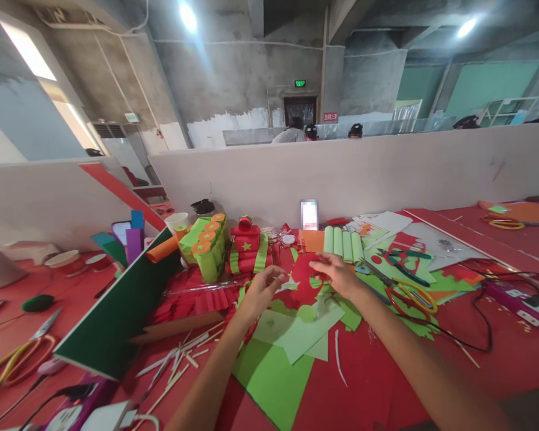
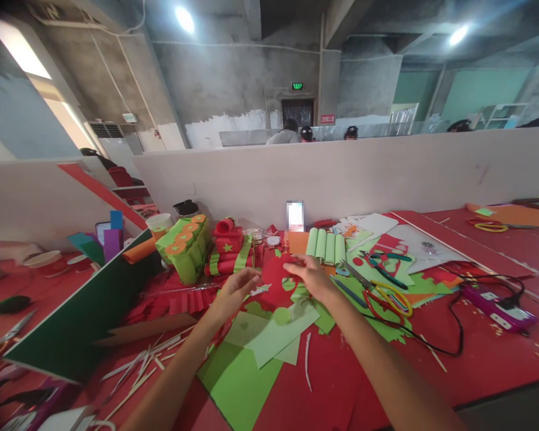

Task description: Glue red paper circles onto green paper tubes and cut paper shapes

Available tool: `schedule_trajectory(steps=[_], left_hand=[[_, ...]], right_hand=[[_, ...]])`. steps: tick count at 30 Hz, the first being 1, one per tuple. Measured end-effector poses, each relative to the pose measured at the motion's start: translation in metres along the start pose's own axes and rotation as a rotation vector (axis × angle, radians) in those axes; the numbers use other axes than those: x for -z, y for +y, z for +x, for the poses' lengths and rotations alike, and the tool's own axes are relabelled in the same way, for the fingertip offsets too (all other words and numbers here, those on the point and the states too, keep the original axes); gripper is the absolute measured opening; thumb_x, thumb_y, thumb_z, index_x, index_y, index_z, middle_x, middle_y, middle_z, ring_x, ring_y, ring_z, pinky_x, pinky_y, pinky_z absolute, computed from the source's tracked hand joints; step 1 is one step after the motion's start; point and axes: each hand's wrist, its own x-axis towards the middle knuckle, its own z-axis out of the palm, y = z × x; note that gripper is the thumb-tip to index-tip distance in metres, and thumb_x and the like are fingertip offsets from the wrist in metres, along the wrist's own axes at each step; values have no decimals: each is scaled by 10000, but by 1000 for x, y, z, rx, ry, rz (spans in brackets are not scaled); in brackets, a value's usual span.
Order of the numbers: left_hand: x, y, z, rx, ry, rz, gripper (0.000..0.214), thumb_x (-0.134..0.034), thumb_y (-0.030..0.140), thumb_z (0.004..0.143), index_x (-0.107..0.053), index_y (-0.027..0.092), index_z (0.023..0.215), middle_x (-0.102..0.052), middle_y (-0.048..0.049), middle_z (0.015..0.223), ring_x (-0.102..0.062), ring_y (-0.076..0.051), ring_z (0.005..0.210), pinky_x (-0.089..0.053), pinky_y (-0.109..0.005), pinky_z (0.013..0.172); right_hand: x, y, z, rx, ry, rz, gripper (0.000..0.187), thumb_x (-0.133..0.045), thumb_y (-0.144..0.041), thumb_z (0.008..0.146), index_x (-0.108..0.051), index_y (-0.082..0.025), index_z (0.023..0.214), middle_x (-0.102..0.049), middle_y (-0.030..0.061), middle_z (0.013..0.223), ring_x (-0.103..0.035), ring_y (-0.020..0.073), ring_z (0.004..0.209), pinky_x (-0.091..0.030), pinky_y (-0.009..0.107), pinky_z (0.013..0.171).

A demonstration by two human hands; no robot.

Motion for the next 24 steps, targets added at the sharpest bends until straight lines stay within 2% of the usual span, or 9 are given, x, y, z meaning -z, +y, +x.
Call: schedule_trajectory(steps=[3,7,10,15,20,24], left_hand=[[7,-11,-3,-39,-32,313,203,-575,333,848,-620,200,995,-662,-49,968,-591,-173,783,-465,-271,698],[2,-26,-6,-111,-174,514,263,-651,308,795,-626,213,1039,-654,-66,1006,-612,-219,902,-488,-317,804],[-5,-32,-5,-106,-247,538,189,-645,282,797,-638,205,969,-645,-63,944,-608,-214,862,-487,-311,766],[-8,-35,-2,-67,-232,495,104,-624,285,802,-595,196,847,-643,-47,879,-580,-181,791,-462,-279,701],[-7,-30,-3,-25,-233,466,135,-643,252,758,-557,201,848,-615,-4,784,-558,-154,713,-432,-245,627],[0,-19,-1,-45,-156,398,158,-611,242,756,-564,190,897,-612,-13,793,-564,-156,718,-441,-240,636]], right_hand=[[14,-7,6,22,14,226,342,-875,-330,581,-688,-189,830,-705,12,759,-597,126,591,-446,230,493],[24,-13,10,33,10,271,343,-892,-344,560,-694,-195,796,-681,-5,675,-565,106,532,-411,222,445],[23,-12,10,26,4,290,318,-895,-317,564,-700,-197,784,-677,-12,674,-559,95,523,-409,214,440],[23,-11,10,17,-5,318,290,-887,-273,591,-713,-194,810,-679,-20,695,-576,86,550,-419,194,454],[28,-10,12,27,-4,320,292,-887,-273,585,-709,-191,801,-678,-23,686,-571,82,534,-417,199,456],[32,-11,14,42,5,312,299,-884,-289,585,-704,-194,805,-690,-14,693,-570,93,528,-413,211,449]])
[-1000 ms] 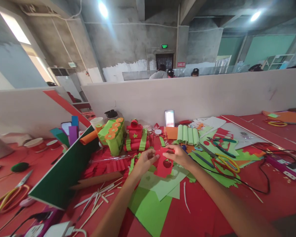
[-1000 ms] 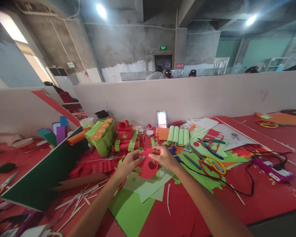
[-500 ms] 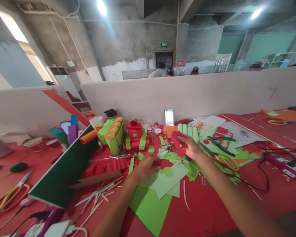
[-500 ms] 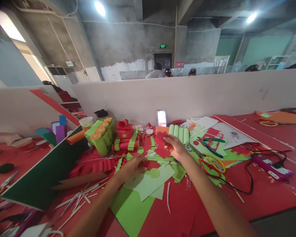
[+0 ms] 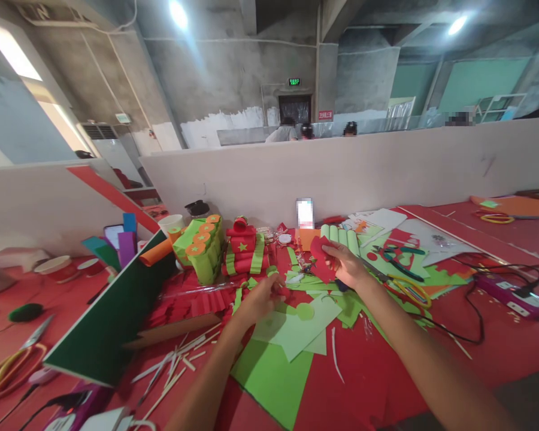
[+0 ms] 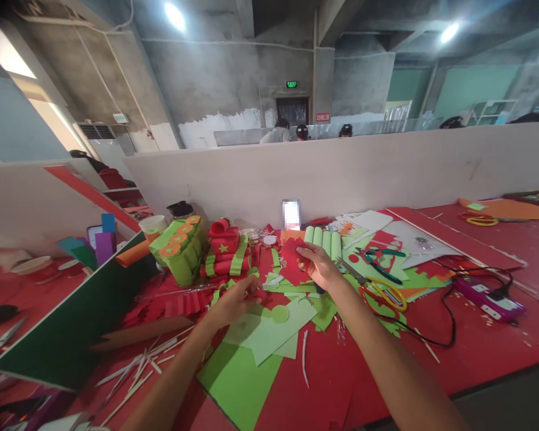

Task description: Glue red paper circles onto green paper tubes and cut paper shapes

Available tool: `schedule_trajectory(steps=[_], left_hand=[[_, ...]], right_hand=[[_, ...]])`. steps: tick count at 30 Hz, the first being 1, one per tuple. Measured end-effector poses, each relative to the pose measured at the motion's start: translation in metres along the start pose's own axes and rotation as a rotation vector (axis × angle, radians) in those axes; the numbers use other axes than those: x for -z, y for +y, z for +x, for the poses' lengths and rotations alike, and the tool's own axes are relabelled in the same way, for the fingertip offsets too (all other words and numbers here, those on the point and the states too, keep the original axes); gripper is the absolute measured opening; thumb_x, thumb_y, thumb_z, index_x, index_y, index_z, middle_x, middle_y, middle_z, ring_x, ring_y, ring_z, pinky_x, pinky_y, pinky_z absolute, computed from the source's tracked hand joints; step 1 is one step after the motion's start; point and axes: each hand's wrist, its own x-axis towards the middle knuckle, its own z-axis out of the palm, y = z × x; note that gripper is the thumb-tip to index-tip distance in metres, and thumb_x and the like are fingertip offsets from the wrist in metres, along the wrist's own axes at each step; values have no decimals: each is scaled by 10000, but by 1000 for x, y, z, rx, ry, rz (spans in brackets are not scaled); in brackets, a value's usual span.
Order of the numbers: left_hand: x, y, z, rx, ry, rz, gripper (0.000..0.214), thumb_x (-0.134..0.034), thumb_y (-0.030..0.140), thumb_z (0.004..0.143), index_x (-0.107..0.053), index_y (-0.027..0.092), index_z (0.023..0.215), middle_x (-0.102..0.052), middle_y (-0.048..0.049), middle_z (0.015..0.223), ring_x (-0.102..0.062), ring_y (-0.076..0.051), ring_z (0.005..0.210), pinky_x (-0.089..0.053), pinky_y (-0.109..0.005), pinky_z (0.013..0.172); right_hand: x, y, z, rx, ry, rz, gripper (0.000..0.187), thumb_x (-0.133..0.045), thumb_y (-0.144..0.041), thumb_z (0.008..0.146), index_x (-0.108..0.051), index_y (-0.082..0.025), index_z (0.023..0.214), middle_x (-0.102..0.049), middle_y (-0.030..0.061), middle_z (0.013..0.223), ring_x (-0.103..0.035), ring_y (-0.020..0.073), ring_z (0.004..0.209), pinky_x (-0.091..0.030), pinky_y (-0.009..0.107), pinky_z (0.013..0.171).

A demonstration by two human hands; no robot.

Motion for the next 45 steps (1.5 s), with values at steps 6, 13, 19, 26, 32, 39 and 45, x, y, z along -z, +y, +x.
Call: schedule_trajectory(steps=[6,13,19,26,32,39,45], left_hand=[[37,6,-3,80,215,116,167,-469,248,853,-621,195,902,-684,-35,842,-607,-175,743,-439,-251,666],[53,2,-7,61,326,197,271,-451,132,746,-661,200,901,-701,-37,937,-629,-188,829,-445,-269,753],[50,-9,-4,115,248,28,319,-446,187,730,-717,168,897,-661,-15,711,-562,-158,598,-423,-249,581],[45,-8,-1,149,257,-163,308,-496,240,722,-706,139,924,-719,-62,830,-656,-202,767,-484,-268,664],[45,-4,-1,136,232,-88,331,-468,368,832,-695,148,930,-731,-66,848,-670,-226,812,-509,-309,723],[34,-12,1,103,163,54,209,-544,324,796,-638,200,936,-733,-46,914,-678,-220,843,-507,-298,752],[28,-14,-1,127,77,156,216,-512,305,832,-595,222,1013,-726,-56,981,-679,-226,911,-491,-295,769]], right_hand=[[7,-6,3,33,23,-10,293,-873,-319,598,-701,-212,810,-685,-15,670,-566,106,527,-408,226,445],[3,-3,-2,-17,-19,-43,268,-866,-292,617,-718,-220,828,-692,-13,731,-575,105,564,-429,236,498],[-17,15,-15,-181,-217,-465,297,-844,-315,645,-705,-186,874,-705,8,796,-645,148,710,-489,250,642],[-18,31,-15,-170,-372,-774,239,-774,-344,721,-702,-163,862,-689,19,691,-629,158,632,-457,239,564],[-25,40,-20,-84,-473,-815,159,-719,-328,781,-680,-174,791,-673,12,674,-604,150,588,-445,236,535],[-52,49,-40,-66,-670,-842,202,-726,-342,790,-711,-164,884,-685,11,751,-610,144,655,-425,218,573],[-56,50,-43,-99,-756,-776,254,-795,-348,725,-732,-174,900,-697,2,779,-615,142,692,-433,214,611]])
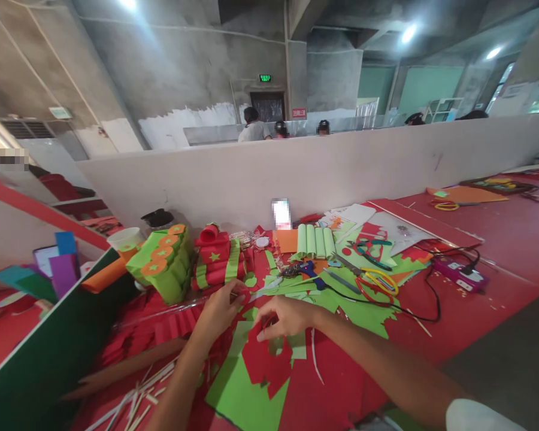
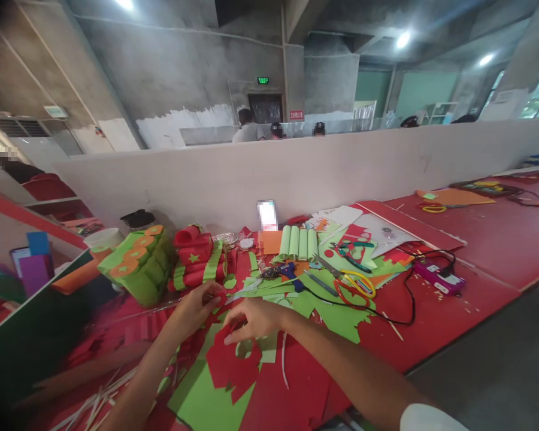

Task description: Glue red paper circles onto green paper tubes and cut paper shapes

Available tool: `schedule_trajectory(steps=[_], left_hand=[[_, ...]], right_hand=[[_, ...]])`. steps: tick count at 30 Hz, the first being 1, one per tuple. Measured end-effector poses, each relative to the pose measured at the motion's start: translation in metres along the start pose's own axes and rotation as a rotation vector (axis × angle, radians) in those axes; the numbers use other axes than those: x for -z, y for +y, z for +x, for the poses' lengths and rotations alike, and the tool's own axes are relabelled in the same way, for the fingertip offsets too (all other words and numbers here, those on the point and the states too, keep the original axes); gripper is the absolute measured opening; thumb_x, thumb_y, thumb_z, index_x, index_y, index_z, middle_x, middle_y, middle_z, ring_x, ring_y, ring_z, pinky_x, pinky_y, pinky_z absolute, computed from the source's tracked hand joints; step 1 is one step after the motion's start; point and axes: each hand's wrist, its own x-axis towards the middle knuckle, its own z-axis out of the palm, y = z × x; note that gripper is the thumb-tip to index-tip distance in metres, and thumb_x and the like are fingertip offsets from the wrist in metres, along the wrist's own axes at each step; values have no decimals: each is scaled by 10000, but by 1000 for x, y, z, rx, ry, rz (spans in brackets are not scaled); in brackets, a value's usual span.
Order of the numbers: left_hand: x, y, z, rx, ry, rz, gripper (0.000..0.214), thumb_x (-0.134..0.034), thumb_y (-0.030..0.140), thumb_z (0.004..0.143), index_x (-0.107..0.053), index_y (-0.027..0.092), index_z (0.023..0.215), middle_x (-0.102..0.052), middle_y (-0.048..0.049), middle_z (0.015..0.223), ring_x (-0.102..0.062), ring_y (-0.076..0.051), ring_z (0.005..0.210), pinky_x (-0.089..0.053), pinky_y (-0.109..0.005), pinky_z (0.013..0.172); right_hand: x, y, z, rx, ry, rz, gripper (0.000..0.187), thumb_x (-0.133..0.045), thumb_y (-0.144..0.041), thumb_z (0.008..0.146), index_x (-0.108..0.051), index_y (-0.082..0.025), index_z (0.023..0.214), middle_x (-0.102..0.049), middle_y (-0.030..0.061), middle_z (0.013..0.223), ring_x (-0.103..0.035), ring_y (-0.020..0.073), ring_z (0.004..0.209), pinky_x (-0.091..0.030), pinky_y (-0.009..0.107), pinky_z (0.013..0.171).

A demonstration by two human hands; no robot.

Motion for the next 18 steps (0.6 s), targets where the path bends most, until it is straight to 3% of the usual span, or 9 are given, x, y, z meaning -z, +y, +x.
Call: schedule_trajectory(steps=[2,3,6,8,12,18], left_hand=[[1,3,-1,20,-6,26,204,-507,286,836,-594,225,1009,-728,-56,999,-685,-222,895,-483,-286,755],[1,4,-2,33,-7,39,198,-506,271,834,-596,227,1005,-729,-54,1010,-687,-218,890,-479,-280,748],[2,7,-2,49,-10,70,192,-495,231,840,-605,235,998,-733,-41,1009,-687,-210,886,-461,-263,727],[1,6,-2,50,-19,91,201,-482,208,847,-609,239,1000,-735,-35,976,-684,-207,855,-446,-256,700],[0,4,-3,63,-15,134,210,-491,178,841,-617,244,995,-735,-27,931,-673,-202,805,-417,-249,668],[2,3,-2,92,-12,185,169,-519,199,857,-634,251,968,-737,-12,906,-676,-201,836,-392,-240,653]], right_hand=[[13,-4,-4,20,20,184,288,-823,-371,693,-729,-174,881,-694,7,773,-614,138,673,-445,221,601],[22,-5,-7,41,99,306,285,-835,-374,679,-722,-178,854,-692,8,768,-617,136,669,-455,225,605],[53,-5,-18,128,489,692,323,-868,-402,613,-688,-221,812,-660,-22,707,-591,118,603,-444,221,540],[72,-3,-23,194,637,844,326,-887,-390,576,-666,-230,755,-604,-47,636,-519,90,527,-422,211,504],[95,3,-30,211,768,889,314,-884,-377,562,-654,-247,732,-588,-50,644,-489,91,527,-433,223,515],[99,14,-31,152,817,846,296,-863,-365,602,-663,-237,779,-613,-53,660,-545,91,567,-438,222,550]])
